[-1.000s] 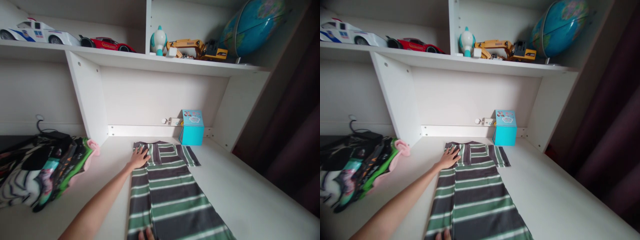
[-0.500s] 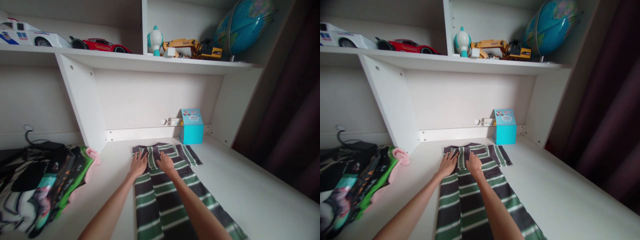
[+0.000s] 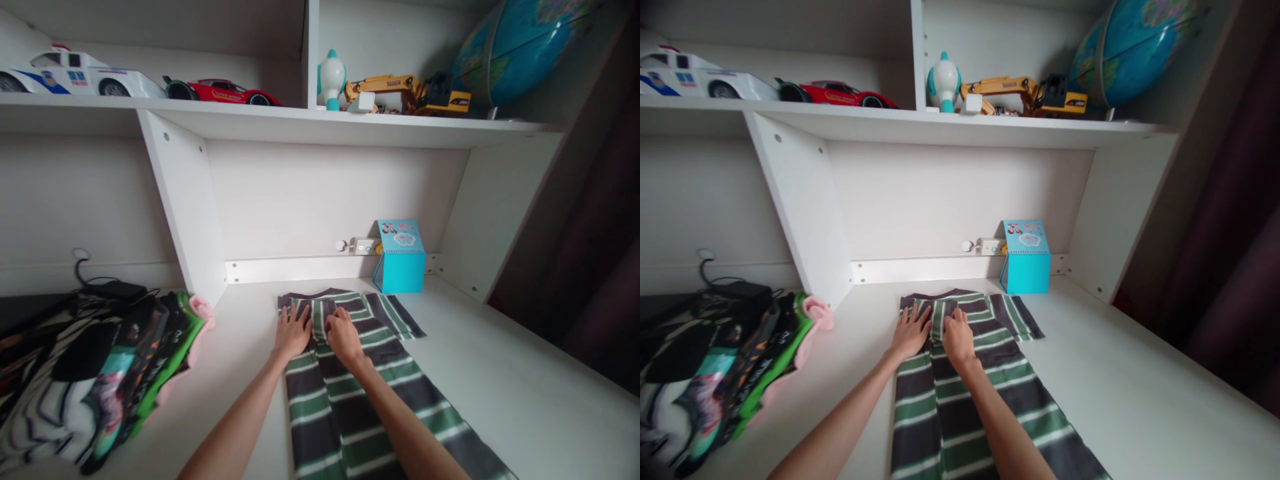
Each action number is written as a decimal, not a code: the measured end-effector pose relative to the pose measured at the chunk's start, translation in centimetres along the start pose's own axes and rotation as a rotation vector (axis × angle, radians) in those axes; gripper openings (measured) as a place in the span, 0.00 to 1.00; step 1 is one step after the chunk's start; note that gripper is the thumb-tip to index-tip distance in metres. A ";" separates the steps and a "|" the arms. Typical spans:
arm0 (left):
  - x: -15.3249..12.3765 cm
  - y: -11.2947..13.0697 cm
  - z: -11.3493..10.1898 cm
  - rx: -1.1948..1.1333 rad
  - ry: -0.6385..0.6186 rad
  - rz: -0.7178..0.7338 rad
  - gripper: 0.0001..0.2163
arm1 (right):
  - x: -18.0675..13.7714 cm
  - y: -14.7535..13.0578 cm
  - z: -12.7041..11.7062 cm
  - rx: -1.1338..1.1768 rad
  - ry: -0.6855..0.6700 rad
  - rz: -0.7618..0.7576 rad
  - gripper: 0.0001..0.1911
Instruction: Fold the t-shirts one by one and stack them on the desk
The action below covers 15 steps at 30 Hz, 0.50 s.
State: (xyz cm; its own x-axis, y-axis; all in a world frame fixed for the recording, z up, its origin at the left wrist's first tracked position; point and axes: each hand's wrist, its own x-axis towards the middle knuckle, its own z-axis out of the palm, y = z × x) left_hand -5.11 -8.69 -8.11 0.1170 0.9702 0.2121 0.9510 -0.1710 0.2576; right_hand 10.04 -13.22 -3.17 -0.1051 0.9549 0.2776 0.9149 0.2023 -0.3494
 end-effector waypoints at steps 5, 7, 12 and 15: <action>0.0 0.0 -0.1 -0.025 -0.033 -0.002 0.28 | -0.6 0.6 0.4 -0.040 -0.110 -0.060 0.19; -0.1 0.0 -0.3 -0.024 -0.050 -0.003 0.30 | -0.4 1.8 0.2 -0.044 -0.166 -0.041 0.20; -0.2 0.2 -0.7 -0.042 -0.109 0.003 0.35 | 0.6 9.5 -3.4 -0.132 -0.073 0.329 0.20; -0.3 0.2 -0.9 -0.042 -0.115 -0.001 0.36 | 0.7 14.6 -5.7 -0.170 -0.037 0.576 0.22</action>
State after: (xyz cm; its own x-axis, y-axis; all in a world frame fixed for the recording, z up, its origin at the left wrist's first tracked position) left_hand -5.16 -9.14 -7.29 0.1503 0.9833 0.1031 0.9386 -0.1746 0.2975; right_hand 25.55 -10.87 -3.03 0.4152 0.9081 0.0536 0.8778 -0.3845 -0.2858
